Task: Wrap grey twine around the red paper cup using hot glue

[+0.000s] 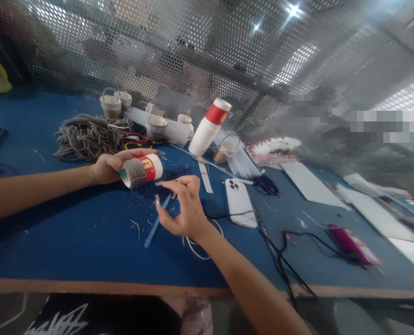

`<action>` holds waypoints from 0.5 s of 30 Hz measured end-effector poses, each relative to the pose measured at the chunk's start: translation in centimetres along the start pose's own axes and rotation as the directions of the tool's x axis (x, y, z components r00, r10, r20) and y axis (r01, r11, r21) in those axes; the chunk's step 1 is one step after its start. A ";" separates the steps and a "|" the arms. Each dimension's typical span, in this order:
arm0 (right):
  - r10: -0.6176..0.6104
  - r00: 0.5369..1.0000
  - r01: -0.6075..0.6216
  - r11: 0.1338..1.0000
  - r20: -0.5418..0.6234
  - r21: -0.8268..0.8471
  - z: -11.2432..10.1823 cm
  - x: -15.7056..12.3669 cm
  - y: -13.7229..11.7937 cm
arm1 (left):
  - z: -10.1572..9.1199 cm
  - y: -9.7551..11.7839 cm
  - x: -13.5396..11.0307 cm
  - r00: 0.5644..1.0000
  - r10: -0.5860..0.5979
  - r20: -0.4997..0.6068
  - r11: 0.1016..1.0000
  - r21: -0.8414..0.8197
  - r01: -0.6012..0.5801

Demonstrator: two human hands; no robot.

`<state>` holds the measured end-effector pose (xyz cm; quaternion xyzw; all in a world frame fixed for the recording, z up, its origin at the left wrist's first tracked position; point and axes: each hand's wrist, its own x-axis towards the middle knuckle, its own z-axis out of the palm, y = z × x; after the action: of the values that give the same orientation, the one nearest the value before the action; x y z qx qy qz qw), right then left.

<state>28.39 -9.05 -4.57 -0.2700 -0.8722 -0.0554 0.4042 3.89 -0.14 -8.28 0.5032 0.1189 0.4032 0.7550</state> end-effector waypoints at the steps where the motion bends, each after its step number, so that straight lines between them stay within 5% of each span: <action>1: 0.030 0.998 -0.029 0.999 0.046 -0.021 0.1 0.0 -0.1 | 0.0 0.0 0.0 1.000 0.005 0.009 1.000 0.019 -0.005; 6: 0.121 0.966 -0.110 0.992 0.228 -0.059 0.9 0.1 -0.4 | 0.2 0.2 0.0 0.999 0.003 0.045 0.998 0.055 -0.006; 15: 0.104 0.945 -0.114 0.993 0.311 0.014 0.8 0.1 -0.1 | 0.1 0.2 0.0 1.000 -0.013 -0.001 0.998 -0.063 0.013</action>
<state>27.73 -8.88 -4.98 -0.3168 -0.9092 0.0240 0.2692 3.86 -0.14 -8.10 0.4782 0.1096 0.4023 0.7730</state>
